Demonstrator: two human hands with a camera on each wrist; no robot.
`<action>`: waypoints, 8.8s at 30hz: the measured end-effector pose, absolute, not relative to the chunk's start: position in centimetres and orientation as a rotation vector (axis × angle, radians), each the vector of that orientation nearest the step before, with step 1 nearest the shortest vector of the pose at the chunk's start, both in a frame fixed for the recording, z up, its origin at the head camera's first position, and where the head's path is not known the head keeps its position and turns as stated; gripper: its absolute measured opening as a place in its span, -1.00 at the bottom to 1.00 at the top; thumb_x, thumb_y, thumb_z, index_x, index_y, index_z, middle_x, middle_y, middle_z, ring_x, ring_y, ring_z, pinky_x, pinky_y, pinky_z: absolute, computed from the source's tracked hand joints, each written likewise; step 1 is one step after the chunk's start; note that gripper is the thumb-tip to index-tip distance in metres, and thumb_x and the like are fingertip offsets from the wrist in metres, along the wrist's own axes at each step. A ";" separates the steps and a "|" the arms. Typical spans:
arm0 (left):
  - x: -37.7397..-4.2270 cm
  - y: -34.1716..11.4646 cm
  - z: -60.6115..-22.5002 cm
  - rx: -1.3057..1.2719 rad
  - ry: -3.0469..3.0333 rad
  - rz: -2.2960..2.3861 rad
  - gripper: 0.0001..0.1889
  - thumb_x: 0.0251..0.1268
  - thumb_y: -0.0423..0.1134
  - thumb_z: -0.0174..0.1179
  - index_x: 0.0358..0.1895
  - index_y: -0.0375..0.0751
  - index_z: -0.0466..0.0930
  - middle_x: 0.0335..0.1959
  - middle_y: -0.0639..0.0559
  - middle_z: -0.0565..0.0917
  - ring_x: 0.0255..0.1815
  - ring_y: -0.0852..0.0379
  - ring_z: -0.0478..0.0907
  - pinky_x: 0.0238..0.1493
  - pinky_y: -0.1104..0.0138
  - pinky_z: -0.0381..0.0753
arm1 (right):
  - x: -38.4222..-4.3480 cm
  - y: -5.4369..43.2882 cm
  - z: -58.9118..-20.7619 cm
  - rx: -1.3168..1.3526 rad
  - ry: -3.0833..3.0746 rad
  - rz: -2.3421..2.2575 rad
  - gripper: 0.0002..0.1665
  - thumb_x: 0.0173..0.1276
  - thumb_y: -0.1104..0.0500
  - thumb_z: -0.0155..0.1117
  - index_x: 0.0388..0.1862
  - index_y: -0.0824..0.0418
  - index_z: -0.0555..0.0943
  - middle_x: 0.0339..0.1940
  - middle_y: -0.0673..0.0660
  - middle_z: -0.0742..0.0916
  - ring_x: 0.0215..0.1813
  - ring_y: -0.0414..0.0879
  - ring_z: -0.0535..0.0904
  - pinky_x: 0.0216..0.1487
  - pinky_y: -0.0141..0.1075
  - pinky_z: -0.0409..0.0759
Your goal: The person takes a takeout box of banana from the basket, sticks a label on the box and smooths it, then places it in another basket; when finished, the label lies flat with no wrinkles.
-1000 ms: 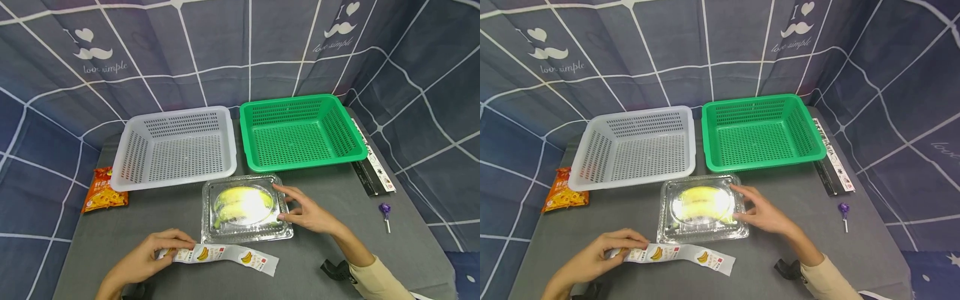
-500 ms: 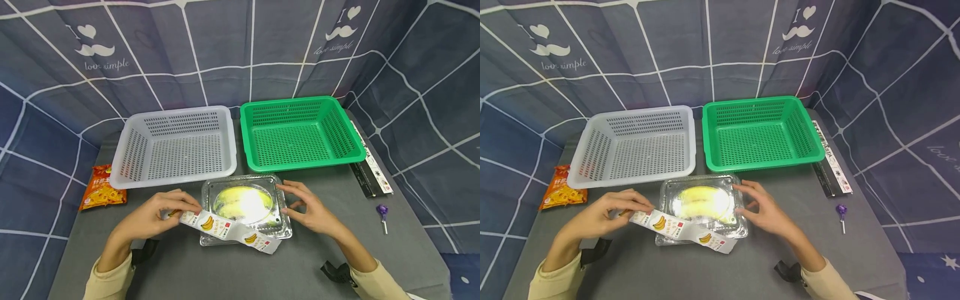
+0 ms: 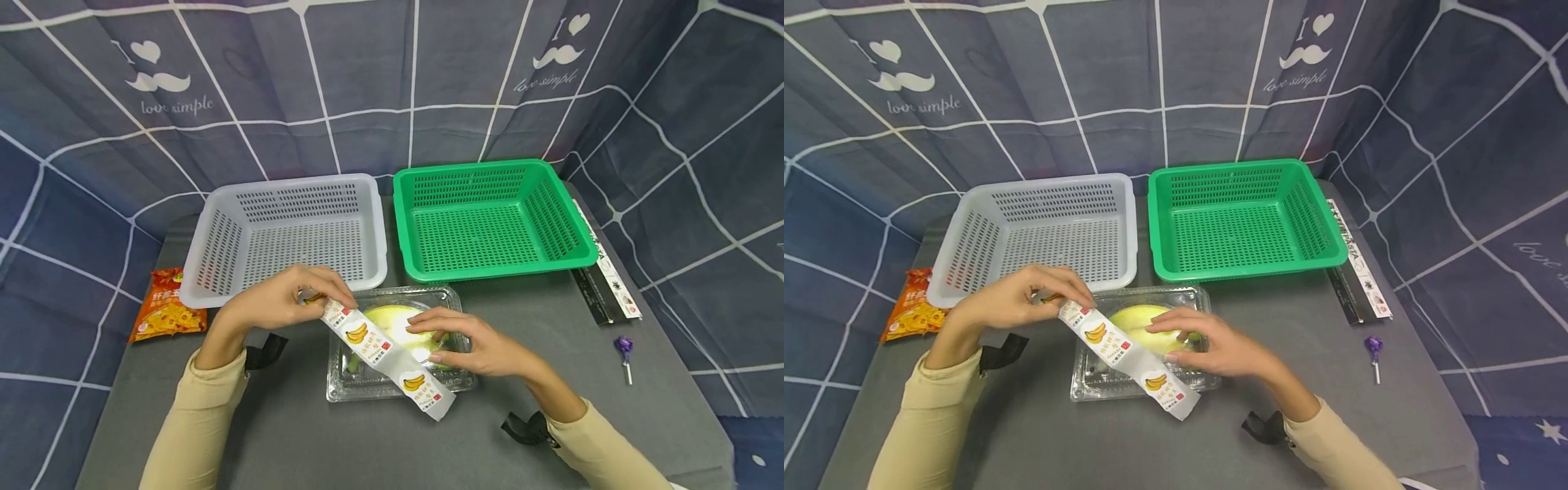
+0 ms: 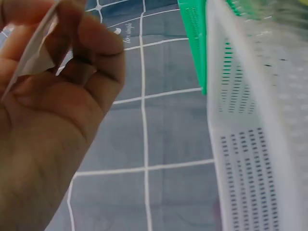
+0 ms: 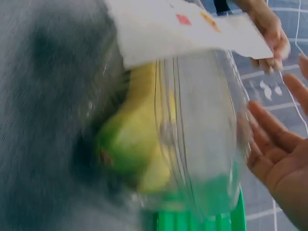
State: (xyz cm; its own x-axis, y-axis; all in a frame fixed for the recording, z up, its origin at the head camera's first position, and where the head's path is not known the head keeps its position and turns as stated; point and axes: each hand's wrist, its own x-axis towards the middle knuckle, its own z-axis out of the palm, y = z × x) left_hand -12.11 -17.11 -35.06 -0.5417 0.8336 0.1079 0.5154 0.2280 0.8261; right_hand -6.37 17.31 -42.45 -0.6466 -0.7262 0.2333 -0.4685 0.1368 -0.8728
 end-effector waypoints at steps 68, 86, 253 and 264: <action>-8.5 -9.4 -38.7 1.514 2.767 1.180 -0.62 0.24 -0.31 0.27 0.15 -0.17 0.62 0.28 -0.09 0.52 0.33 -0.05 0.40 0.37 0.06 0.35 | -9.2 14.6 -40.8 -0.744 2.339 -1.965 -0.67 0.31 0.41 0.28 0.07 0.34 0.59 -0.11 0.27 0.75 -0.36 -0.22 0.57 -0.43 -0.43 0.51; -8.6 -9.3 -38.8 1.515 2.748 1.167 -0.61 0.27 -0.33 0.24 0.18 -0.19 0.60 0.25 -0.06 0.55 0.29 0.00 0.46 0.33 0.13 0.43 | -9.5 14.6 -40.9 -0.742 2.355 -1.955 -0.64 0.29 0.39 0.31 0.08 0.31 0.61 -0.20 0.22 0.77 -0.41 -0.20 0.52 -0.45 -0.42 0.47; -10.1 -11.3 -39.1 1.453 2.450 1.431 -0.75 0.08 -0.34 0.36 -0.13 -0.03 0.77 -0.08 0.09 0.63 0.10 0.08 0.44 0.22 0.06 0.13 | -10.4 19.9 -40.8 -1.149 1.586 -1.524 -0.39 0.38 0.56 -0.14 0.38 0.30 0.35 0.25 0.44 0.44 -0.40 0.05 0.76 -0.63 -0.25 0.61; -8.5 -13.3 -39.7 1.348 2.256 1.571 -0.72 0.17 -0.51 0.29 -0.06 -0.24 0.74 -0.08 -0.01 0.62 -0.08 0.14 0.49 -0.14 0.33 0.50 | -10.0 20.7 -41.1 -1.116 1.621 -1.558 -0.47 0.46 0.48 -0.02 0.39 0.33 0.36 0.34 0.38 0.47 -0.45 0.11 0.74 -0.66 -0.29 0.58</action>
State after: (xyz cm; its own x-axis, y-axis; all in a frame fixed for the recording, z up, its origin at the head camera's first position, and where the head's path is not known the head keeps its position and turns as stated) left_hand -8.49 -13.27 -39.70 -0.6097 0.6887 0.3924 0.6068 0.0870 0.7901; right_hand -9.97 20.68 -41.10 -0.4502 -0.8852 0.1172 -0.1525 -0.0531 -0.9869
